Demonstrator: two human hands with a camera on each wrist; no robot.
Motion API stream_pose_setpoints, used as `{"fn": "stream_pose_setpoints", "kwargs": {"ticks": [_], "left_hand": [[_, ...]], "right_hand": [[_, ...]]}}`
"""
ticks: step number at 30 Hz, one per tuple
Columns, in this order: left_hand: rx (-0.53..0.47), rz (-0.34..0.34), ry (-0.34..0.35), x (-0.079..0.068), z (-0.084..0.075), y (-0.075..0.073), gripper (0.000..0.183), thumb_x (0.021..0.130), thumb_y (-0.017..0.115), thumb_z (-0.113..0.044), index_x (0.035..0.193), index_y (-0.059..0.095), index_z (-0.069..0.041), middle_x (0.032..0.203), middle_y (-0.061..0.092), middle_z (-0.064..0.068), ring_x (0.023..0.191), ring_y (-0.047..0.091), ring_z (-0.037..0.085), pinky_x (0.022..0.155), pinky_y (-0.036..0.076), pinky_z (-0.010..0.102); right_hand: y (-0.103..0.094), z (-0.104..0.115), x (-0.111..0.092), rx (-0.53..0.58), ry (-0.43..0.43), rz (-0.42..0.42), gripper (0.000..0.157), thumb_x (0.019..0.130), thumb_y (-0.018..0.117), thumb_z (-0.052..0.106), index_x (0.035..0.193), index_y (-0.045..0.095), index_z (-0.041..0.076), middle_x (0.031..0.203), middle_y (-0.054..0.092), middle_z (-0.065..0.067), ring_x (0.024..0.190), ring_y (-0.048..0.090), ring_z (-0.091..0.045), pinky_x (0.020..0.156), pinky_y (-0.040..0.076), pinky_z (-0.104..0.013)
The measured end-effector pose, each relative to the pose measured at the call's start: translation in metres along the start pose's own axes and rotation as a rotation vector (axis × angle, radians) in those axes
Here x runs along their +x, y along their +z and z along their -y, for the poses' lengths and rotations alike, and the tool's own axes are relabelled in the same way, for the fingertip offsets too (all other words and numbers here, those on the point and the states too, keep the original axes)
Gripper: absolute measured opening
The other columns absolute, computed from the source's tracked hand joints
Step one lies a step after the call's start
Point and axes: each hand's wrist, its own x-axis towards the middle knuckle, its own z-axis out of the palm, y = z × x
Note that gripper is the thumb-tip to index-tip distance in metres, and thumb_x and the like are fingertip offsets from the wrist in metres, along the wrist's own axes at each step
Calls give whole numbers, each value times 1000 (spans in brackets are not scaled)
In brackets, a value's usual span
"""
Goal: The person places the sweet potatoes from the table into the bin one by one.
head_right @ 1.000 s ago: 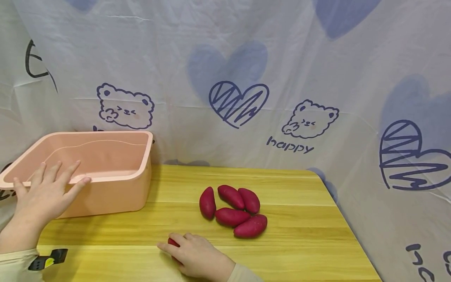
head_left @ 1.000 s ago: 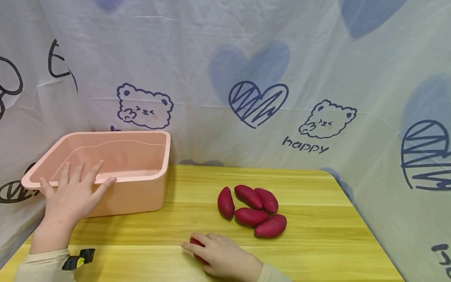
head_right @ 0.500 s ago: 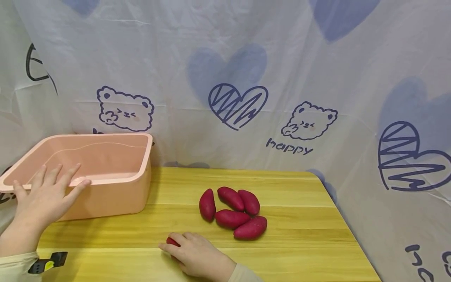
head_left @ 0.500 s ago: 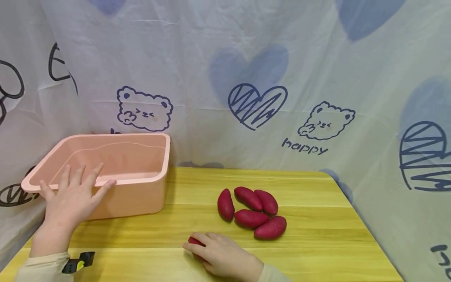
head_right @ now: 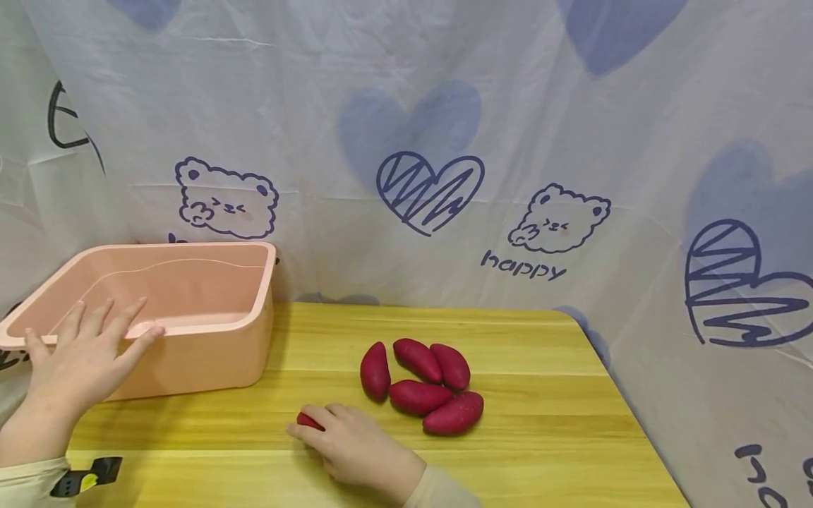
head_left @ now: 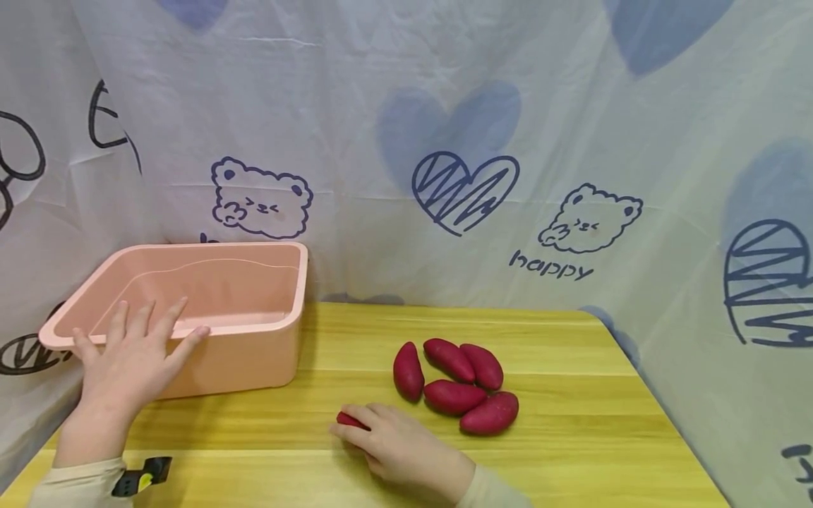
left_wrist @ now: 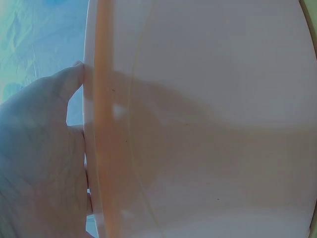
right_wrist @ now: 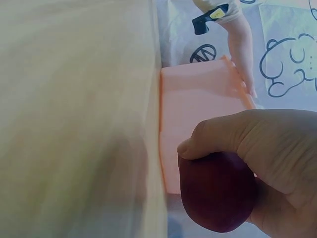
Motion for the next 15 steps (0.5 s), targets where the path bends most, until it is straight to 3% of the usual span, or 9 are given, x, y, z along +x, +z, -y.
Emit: {"fn": "stream_pose_setpoints", "kwargs": {"ticks": [5, 15], "left_hand": [[-7, 5, -1, -1, 0, 1, 77, 97, 30, -66, 157, 17, -21, 157, 14, 32, 144, -3, 57, 95, -19, 84], [-2, 5, 2, 1, 1, 2, 76, 97, 29, -66, 157, 15, -21, 158, 12, 33, 144, -7, 57, 94, -21, 83]], "right_hand": [[-6, -6, 6, -36, -2, 19, 57, 85, 70, 15, 138, 54, 25, 136, 58, -2, 106, 64, -15, 92, 53, -26], [-11, -15, 20, -111, -15, -26, 53, 86, 66, 17, 137, 54, 27, 135, 59, 0, 109, 64, -14, 91, 53, -25]]}}
